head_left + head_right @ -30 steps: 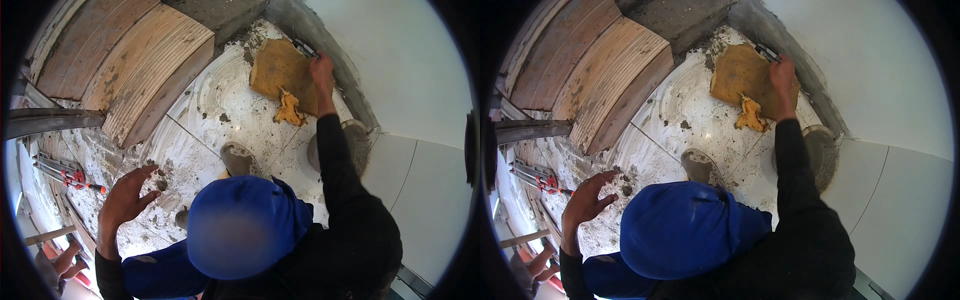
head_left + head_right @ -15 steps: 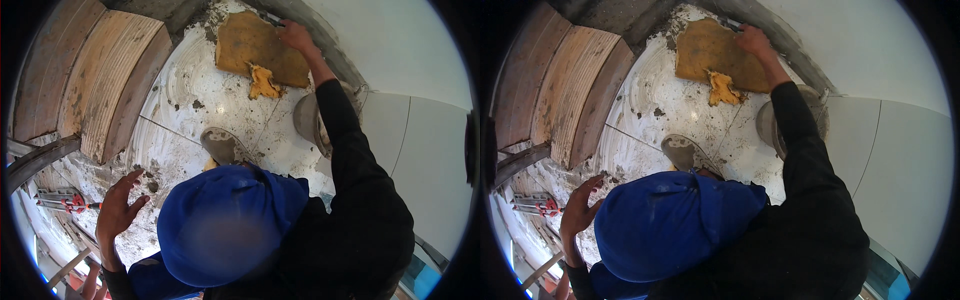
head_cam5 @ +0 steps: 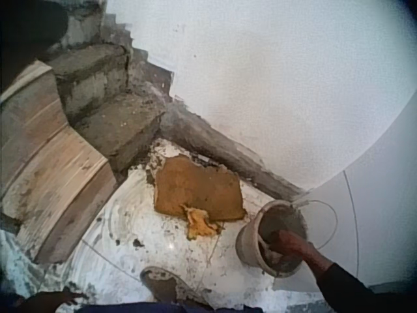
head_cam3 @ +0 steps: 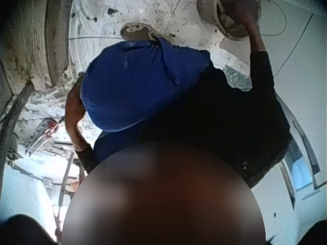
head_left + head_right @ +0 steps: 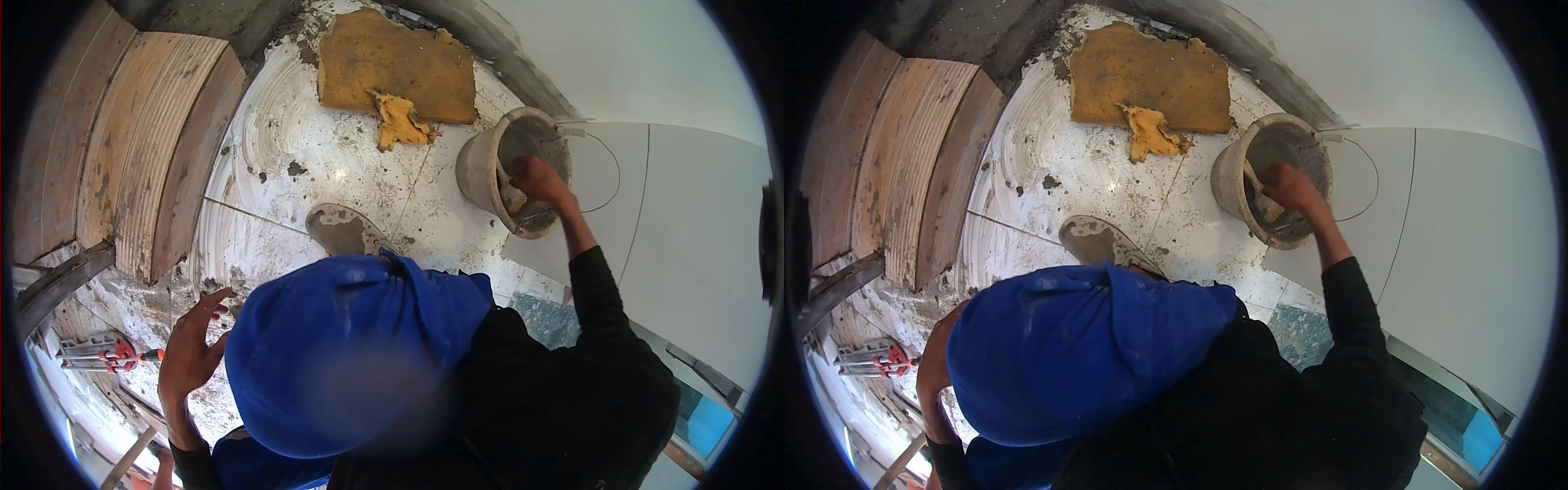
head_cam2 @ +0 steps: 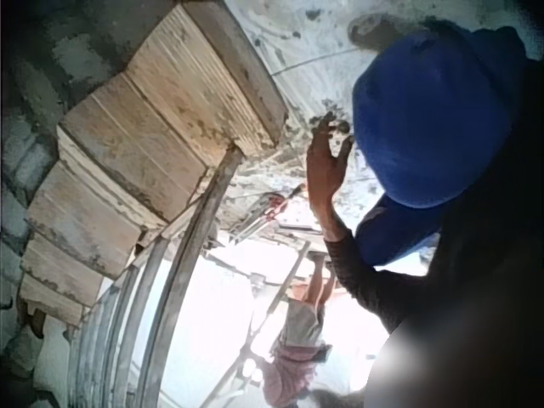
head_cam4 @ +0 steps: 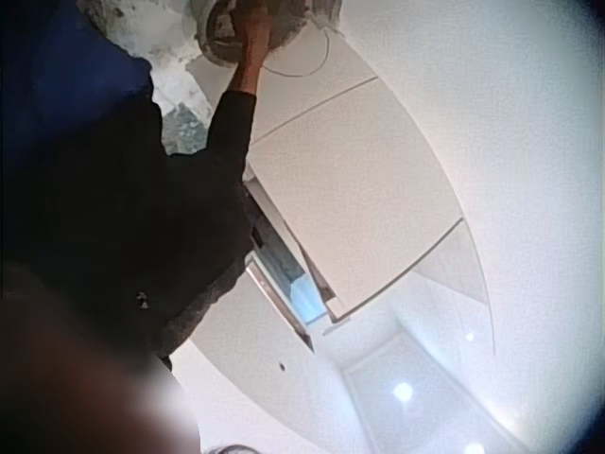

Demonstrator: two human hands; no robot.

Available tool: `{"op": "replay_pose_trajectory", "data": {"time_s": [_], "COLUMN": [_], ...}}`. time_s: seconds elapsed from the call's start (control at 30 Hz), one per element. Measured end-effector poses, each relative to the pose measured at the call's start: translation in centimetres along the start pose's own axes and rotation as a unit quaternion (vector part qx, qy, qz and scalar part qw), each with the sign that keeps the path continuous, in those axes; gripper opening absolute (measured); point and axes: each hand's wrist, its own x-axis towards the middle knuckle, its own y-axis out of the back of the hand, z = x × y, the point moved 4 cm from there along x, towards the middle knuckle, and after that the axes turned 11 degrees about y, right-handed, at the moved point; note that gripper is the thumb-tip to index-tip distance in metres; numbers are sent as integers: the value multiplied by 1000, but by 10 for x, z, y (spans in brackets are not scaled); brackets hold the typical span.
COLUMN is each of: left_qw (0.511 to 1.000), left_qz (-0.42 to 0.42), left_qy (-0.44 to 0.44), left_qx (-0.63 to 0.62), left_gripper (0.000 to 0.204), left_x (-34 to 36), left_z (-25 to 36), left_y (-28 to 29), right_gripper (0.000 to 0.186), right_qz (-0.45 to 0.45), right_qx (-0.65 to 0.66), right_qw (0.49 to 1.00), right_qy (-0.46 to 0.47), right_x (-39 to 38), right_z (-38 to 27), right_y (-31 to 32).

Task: Cleaning and grouting floor tiles and a squat toilet during a renovation.

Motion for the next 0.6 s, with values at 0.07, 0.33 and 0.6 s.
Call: {"op": "replay_pose_trajectory", "data": {"time_s": [0.07,0.33,0.6], "left_qw": [1000,998,998], "left_qz": [-5,37,27], "left_qy": [6,-47,-27], "left_qx": [19,37,39], "left_gripper": [62,63,64], "left_x": [-4,-18,-23], "left_z": [7,4,1], "left_y": [3,7,3], "right_gripper": [30,37,36], "right_qz": [61,-56,1], "right_qx": [3,105,379], "right_qw": [998,990,871], "right_qy": [12,-80,-312], "right_x": [9,35,19], "right_z": [18,164,49], "right_y": [-28,-86,-32]}}
